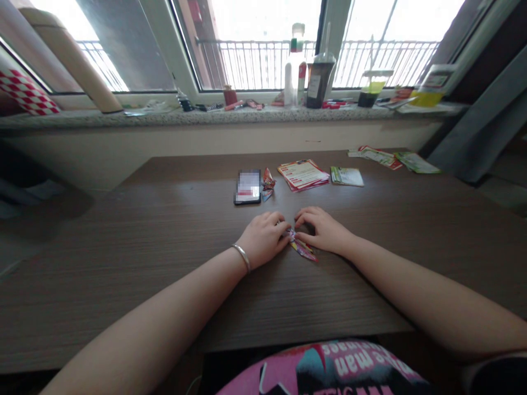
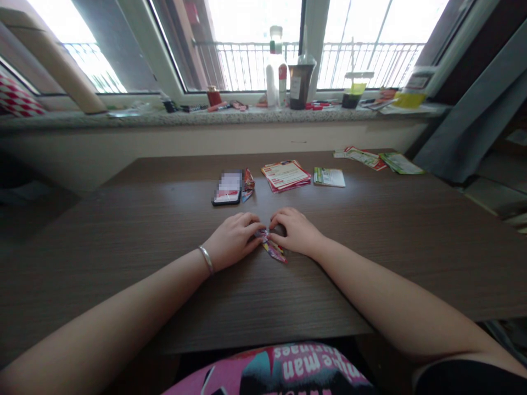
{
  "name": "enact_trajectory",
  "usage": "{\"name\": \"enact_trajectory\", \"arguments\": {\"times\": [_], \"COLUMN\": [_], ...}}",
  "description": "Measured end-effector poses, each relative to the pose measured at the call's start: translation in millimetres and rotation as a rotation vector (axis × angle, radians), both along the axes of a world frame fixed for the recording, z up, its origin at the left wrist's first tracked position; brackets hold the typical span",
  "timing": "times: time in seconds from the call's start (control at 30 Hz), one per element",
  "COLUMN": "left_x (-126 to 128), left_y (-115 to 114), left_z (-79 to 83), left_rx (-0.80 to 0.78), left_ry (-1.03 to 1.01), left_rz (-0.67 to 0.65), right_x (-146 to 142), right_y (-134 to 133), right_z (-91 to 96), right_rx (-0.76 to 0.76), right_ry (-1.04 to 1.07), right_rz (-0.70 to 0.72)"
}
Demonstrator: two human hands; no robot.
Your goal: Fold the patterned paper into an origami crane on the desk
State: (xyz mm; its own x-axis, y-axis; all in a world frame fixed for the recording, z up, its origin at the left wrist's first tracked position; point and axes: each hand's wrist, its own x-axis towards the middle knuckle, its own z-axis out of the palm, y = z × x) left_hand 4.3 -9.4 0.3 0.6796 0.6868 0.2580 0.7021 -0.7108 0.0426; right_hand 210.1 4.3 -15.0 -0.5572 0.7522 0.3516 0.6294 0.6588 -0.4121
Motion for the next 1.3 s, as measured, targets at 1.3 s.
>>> {"name": "enact_trajectory", "arguments": {"times": [1.3], "left_x": [-2], "left_y": [11], "left_z": [-8.2], "left_rx": [-0.138], "left_ry": [-0.174], "left_rz": [-0.026], "right_x": [-10], "right_y": [-9], "right_z": [-2.5], "right_rx": [-0.110], "right_ry": [0.206], "right_rz": [-0.042]}}
